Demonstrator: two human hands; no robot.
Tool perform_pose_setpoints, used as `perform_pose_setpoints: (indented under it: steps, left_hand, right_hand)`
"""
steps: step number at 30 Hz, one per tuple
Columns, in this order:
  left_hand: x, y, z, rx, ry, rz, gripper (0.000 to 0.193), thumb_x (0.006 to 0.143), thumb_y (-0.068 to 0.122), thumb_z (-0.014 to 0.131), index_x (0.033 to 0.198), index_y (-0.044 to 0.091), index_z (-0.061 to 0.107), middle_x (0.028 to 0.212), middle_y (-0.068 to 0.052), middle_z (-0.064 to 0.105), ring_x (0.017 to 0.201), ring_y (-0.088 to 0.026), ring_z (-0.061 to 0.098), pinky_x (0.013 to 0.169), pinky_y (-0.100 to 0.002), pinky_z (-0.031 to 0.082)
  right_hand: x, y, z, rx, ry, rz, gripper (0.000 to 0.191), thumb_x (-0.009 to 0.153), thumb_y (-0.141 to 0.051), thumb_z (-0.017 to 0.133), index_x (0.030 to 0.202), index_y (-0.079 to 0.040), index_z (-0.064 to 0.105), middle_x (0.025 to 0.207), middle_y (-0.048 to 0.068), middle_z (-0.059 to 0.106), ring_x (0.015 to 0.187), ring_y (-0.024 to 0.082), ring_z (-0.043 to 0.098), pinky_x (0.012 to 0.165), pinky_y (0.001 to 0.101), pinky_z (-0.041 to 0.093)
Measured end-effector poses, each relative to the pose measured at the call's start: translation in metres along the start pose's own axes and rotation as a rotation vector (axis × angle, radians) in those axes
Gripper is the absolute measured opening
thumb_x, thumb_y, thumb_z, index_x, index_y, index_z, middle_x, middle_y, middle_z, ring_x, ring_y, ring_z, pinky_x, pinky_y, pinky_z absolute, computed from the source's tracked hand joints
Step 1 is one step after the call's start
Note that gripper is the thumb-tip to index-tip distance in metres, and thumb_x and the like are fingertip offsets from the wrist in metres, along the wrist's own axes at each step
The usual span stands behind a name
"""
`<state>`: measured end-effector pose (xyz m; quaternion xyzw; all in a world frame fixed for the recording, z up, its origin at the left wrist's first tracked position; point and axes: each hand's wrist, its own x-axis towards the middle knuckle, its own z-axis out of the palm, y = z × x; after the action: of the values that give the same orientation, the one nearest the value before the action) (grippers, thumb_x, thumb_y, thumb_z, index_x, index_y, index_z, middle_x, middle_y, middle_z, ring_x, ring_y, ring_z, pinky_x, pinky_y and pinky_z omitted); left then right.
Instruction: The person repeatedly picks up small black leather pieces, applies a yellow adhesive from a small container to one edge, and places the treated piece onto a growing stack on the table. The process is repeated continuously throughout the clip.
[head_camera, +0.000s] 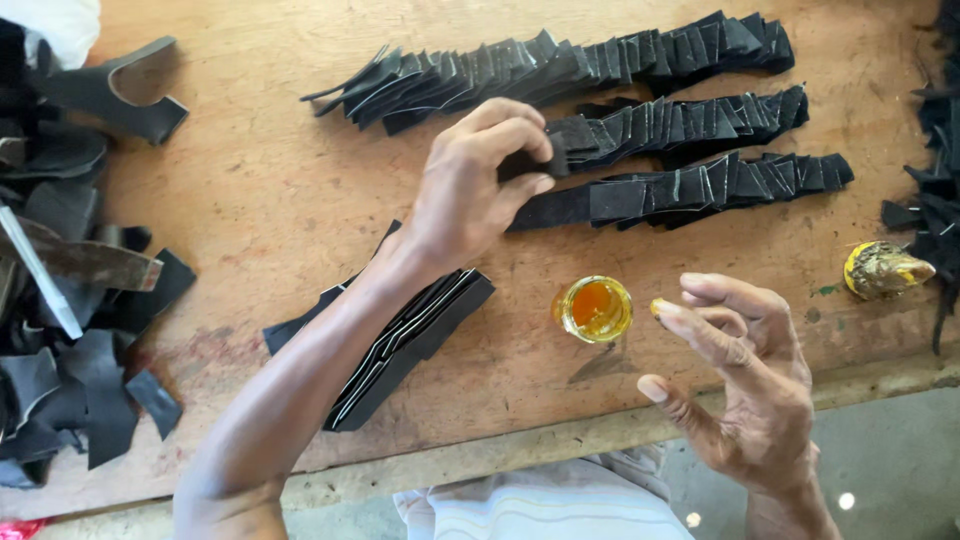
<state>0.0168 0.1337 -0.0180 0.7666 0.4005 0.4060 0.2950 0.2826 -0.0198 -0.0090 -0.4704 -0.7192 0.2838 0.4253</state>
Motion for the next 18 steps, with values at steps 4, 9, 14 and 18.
perform_pose_setpoints:
  steps: [4, 9, 14, 18]
  left_hand:
    - [0.019, -0.018, 0.017, 0.031, -0.047, 0.013, 0.025, 0.083, 0.002, 0.085, 0.099, 0.001, 0.066, 0.109, -0.011, 0.068, 0.102, -0.027, 0.070, 0.088, -0.037, 0.057]
    - [0.026, -0.018, 0.024, 0.213, -0.068, 0.082, 0.027, 0.074, 0.008, 0.087, 0.094, 0.003, 0.070, 0.108, -0.010, 0.068, 0.104, -0.031, 0.062, 0.090, -0.042, 0.049]
    - [-0.001, 0.006, -0.001, 0.289, -0.095, 0.123, 0.020, 0.085, 0.007, 0.083, 0.100, 0.003, 0.070, 0.113, -0.013, 0.064, 0.110, -0.030, 0.057, 0.097, -0.043, 0.046]
    - [-0.046, 0.036, -0.017, 0.516, -0.292, 0.038, 0.012, 0.095, 0.004, 0.077, 0.106, 0.004, 0.071, 0.111, -0.012, 0.062, 0.109, -0.026, 0.056, 0.097, -0.041, 0.047]
  right_hand:
    - [0.001, 0.007, -0.003, 0.018, 0.008, 0.021, 0.051, 0.084, -0.023, 0.082, 0.131, -0.010, 0.066, 0.143, 0.015, 0.050, 0.129, 0.022, 0.056, 0.102, 0.0321, 0.061]
    - [0.012, 0.009, -0.010, -0.060, -0.056, -0.016, 0.051, 0.084, -0.033, 0.080, 0.128, -0.013, 0.067, 0.144, 0.013, 0.048, 0.126, 0.021, 0.054, 0.094, 0.0295, 0.061]
    - [0.029, -0.006, -0.024, -0.376, -0.268, -0.151, 0.051, 0.082, -0.049, 0.075, 0.124, -0.020, 0.072, 0.148, 0.011, 0.045, 0.129, 0.029, 0.040, 0.106, 0.0404, 0.044]
    - [0.044, -0.014, -0.021, -0.459, -0.412, -0.242, 0.053, 0.082, -0.049, 0.072, 0.126, -0.019, 0.070, 0.153, 0.014, 0.038, 0.137, 0.034, 0.033, 0.115, 0.0462, 0.033]
